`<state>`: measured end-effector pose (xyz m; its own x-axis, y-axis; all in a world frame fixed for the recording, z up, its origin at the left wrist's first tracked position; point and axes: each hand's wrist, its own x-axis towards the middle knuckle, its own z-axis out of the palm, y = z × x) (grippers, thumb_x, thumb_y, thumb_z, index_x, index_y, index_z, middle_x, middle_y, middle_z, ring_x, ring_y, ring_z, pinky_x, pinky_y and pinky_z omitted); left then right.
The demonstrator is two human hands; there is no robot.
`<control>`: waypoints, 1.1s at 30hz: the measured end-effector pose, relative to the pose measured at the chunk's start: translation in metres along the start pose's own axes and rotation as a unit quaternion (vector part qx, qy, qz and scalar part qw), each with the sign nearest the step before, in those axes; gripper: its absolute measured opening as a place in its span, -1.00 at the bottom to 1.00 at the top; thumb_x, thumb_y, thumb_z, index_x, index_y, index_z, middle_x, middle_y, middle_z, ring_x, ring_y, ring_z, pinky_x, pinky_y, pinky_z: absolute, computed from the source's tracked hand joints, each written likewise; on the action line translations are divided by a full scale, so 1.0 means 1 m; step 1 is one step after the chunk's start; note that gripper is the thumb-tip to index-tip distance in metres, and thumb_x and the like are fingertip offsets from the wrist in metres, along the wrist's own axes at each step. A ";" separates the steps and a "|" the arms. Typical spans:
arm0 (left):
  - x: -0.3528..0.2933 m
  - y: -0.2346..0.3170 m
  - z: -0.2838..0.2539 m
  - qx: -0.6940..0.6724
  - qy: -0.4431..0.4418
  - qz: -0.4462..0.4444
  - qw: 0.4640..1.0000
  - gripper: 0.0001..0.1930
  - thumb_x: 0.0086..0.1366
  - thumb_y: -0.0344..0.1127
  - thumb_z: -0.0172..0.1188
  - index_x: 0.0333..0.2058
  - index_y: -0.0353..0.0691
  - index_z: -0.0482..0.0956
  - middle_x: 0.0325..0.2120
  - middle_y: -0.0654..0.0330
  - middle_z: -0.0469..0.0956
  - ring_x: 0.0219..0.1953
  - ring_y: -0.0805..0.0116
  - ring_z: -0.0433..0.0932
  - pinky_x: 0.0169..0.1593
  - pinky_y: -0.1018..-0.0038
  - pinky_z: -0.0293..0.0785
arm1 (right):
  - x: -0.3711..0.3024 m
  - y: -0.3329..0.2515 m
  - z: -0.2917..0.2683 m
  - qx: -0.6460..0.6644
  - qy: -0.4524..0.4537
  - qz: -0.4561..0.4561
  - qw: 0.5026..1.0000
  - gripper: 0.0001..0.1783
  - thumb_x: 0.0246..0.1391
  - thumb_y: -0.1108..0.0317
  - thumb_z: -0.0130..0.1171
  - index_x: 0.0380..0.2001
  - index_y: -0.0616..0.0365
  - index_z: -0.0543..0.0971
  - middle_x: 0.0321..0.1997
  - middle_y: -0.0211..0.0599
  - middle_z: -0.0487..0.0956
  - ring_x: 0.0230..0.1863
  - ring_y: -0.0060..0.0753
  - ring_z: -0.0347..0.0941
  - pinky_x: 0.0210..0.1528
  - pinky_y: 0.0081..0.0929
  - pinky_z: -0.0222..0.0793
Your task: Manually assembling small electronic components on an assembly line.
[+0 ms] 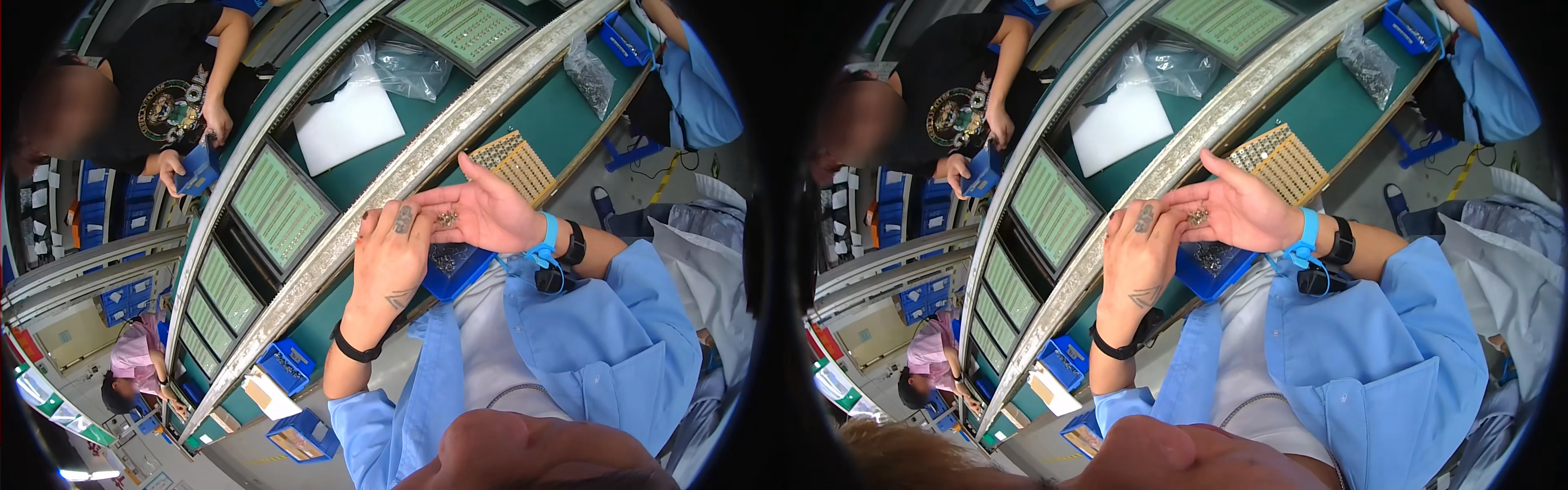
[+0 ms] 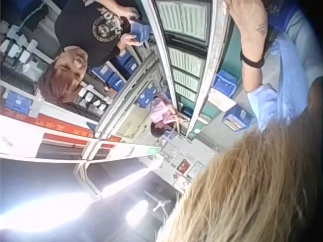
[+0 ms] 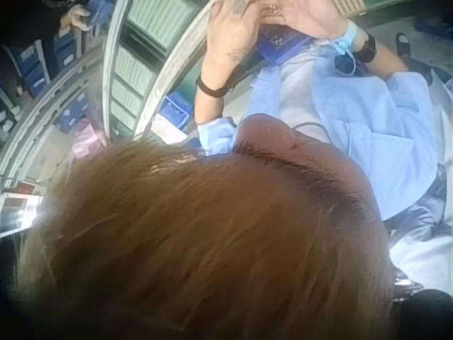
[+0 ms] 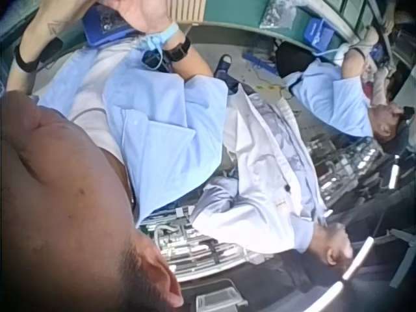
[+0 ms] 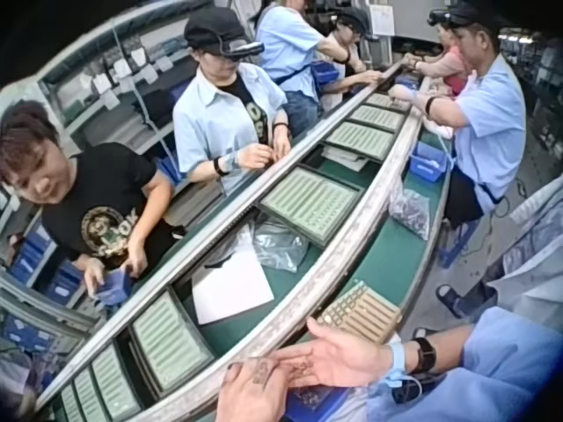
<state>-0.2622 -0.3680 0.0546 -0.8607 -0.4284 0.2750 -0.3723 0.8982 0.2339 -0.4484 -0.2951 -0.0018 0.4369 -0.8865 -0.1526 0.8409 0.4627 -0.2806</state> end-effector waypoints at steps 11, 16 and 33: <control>-0.021 0.000 0.000 -0.112 0.028 -0.079 0.990 -0.86 0.23 -0.44 0.29 -0.23 -0.17 0.61 -0.24 0.14 0.57 -0.16 0.11 0.53 -0.08 0.22 0.42 | 0.002 0.021 0.002 -0.085 0.034 -0.025 0.995 -0.39 0.51 0.03 -0.13 0.27 0.38 0.43 0.19 -0.12 0.56 0.21 -0.33 0.52 0.30 -0.30 0.45; -0.027 0.010 0.006 -0.089 0.081 -0.084 0.989 -0.83 0.20 -0.51 0.32 -0.23 -0.25 0.59 -0.29 0.05 0.59 -0.19 0.00 0.53 -0.04 0.18 0.41 | 0.001 0.027 -0.001 -0.145 0.035 -0.007 0.989 -0.63 0.48 0.33 0.00 0.19 0.35 0.52 0.07 -0.17 0.64 0.04 -0.39 0.62 0.14 -0.40 0.57; -0.053 0.027 0.017 -0.046 0.197 -0.112 0.973 -0.84 0.13 -0.47 0.40 -0.29 -0.21 0.67 -0.34 0.10 0.58 -0.24 0.06 0.55 -0.09 0.21 0.46 | -0.001 0.037 -0.001 -0.233 0.085 -0.004 0.969 -0.80 0.38 0.26 0.22 -0.13 0.17 0.65 -0.41 -0.51 0.53 -0.48 -0.74 0.34 -0.44 -0.73 0.30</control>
<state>-0.2330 -0.3195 0.0303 -0.5554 -0.6331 0.5392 -0.4871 0.7732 0.4061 -0.4180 -0.2774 -0.0127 0.3397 -0.8943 -0.2912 0.5916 0.4439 -0.6730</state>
